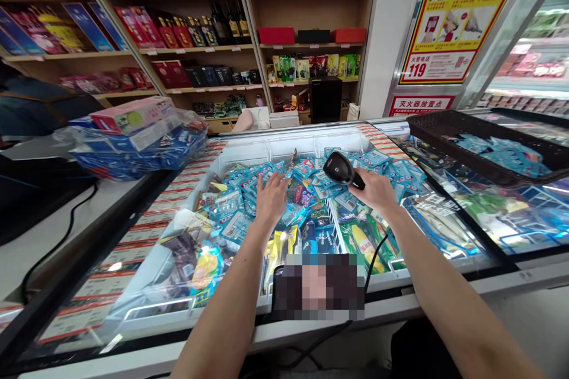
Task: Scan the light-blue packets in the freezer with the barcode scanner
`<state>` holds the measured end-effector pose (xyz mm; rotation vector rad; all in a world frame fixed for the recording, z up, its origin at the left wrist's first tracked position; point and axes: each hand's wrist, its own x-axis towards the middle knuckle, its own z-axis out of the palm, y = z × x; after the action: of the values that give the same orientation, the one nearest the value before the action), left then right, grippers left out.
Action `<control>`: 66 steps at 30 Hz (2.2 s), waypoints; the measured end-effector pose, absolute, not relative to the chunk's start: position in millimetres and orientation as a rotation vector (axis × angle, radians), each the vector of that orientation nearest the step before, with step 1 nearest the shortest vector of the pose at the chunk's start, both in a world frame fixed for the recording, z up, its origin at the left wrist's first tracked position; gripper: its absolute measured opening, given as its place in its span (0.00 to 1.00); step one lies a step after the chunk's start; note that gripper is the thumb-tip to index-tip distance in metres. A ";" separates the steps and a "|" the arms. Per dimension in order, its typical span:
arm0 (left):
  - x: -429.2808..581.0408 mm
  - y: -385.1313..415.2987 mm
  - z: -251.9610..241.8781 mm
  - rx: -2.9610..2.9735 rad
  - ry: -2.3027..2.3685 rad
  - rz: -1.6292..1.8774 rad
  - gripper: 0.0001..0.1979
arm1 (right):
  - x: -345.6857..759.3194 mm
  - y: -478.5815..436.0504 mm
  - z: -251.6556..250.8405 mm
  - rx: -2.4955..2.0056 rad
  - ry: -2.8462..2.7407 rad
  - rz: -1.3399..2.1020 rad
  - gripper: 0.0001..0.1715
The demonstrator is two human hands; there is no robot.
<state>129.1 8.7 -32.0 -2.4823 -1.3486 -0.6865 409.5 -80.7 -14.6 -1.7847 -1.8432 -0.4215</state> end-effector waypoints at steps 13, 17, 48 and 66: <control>174.9 -11.0 -26.3 -3.113 -0.840 -0.557 0.24 | 409.3 -78.5 -14.8 -1.927 -1.729 -0.453 0.23; 168.5 -8.0 -24.2 -2.992 -1.013 -0.680 0.23 | 409.0 -79.6 -14.5 -1.908 -1.730 -0.466 0.23; 147.8 13.3 -40.8 -2.587 -1.695 -1.157 0.23 | 403.1 -81.2 -15.1 -1.822 -1.890 -0.435 0.21; 148.1 6.3 -33.0 -2.636 -1.591 -1.197 0.20 | 397.2 -82.1 -21.2 -1.569 -2.127 -0.389 0.23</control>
<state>148.1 6.3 -33.0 -2.6358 -1.5911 -1.1975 397.2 -82.1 -21.2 -1.5693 -2.1269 -0.3890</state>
